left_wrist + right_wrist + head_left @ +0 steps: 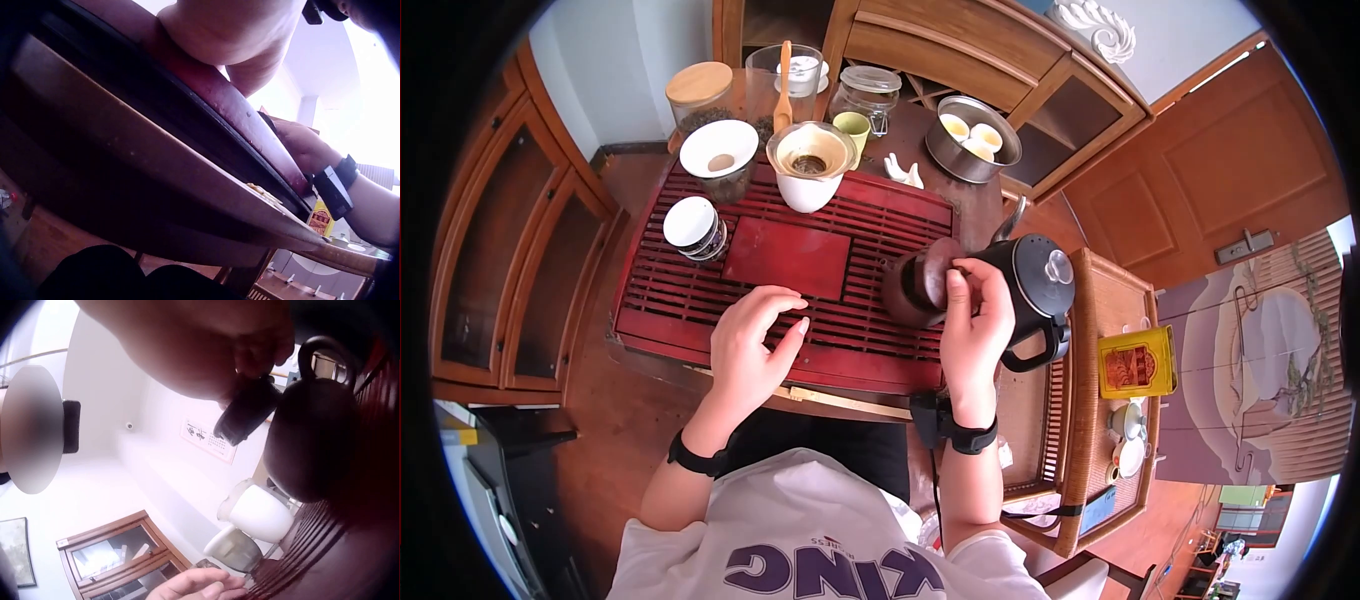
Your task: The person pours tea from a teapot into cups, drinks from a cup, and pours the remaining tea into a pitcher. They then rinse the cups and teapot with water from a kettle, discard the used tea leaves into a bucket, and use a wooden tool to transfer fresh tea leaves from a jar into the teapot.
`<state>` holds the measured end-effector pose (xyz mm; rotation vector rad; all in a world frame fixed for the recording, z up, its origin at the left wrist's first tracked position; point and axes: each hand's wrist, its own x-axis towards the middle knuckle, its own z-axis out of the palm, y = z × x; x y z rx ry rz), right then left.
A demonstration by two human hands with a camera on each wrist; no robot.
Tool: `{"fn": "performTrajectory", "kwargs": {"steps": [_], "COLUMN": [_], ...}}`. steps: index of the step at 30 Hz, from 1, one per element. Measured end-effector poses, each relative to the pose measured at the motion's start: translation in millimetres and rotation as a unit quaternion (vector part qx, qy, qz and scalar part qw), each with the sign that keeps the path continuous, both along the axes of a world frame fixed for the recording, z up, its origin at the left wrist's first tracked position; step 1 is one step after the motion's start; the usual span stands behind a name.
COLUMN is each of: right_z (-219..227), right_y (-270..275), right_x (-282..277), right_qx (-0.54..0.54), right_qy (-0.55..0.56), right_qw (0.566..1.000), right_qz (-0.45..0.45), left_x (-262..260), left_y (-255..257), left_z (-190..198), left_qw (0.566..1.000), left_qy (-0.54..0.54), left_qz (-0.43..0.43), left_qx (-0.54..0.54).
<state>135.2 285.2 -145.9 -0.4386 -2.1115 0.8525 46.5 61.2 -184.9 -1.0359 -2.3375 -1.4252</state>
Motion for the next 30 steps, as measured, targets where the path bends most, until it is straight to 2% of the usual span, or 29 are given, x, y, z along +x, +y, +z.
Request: {"fn": "performTrajectory", "kwargs": {"steps": [2,4,6,8,12,14,16,18,20,21,22,26,28,30], "right_z": [-5,2,5,3,-7,-18,-22,-26,-28,-33,-38,-40,-39,-33], "right_y": [0,-2,-5,-19,-57,-73,-95,-110,-123,-129,-132,-137,-130,-111], "right_x": [0,9,22,27,33,35,29,24,20,17,16,12,11,17], "right_qx": [-0.123,-0.213,-0.280,-0.390,-0.478,-0.502,-0.503,-0.503,-0.498,-0.510,-0.526,-0.557,-0.558,-0.430], "right_qy": [0.084,0.126,0.129,0.182,0.190,0.173,0.131,0.106,0.090,0.088,0.073,0.073,0.074,0.034], "right_qw": [0.989,0.967,0.950,0.901,0.853,0.831,0.837,0.830,0.830,0.818,0.799,0.781,0.778,0.869], "right_qz": [0.013,0.057,0.047,0.048,0.093,0.165,0.169,0.216,0.233,0.252,0.282,0.272,0.279,0.244], "left_x": [1,0,-1,-1,0,-2,-6,-9,-11,-9,-11,-15,-13,-11], "left_y": [-1,-1,0,1,-2,-7,-12,-18,-25,-29,-32,-36,-35,-31], "left_z": [3,0,-2,-2,0,-3,-4,-4,-6,-7,-10,-11,-14,-14], "left_qw": [1.000,1.000,1.000,1.000,1.000,0.998,0.996,0.992,0.986,0.978,0.978,0.965,0.945,0.954], "left_qy": [-0.023,-0.010,0.002,-0.011,-0.014,-0.038,-0.023,-0.008,-0.039,-0.106,-0.106,-0.145,-0.246,-0.220], "left_qz": [-0.008,-0.004,-0.001,-0.001,-0.015,-0.056,-0.090,-0.123,-0.164,-0.176,-0.175,-0.217,-0.195,-0.168], "left_qx": [-0.002,0.000,0.004,0.012,0.005,0.015,0.016,0.019,0.012,0.025,0.024,0.017,0.090,0.116]}}
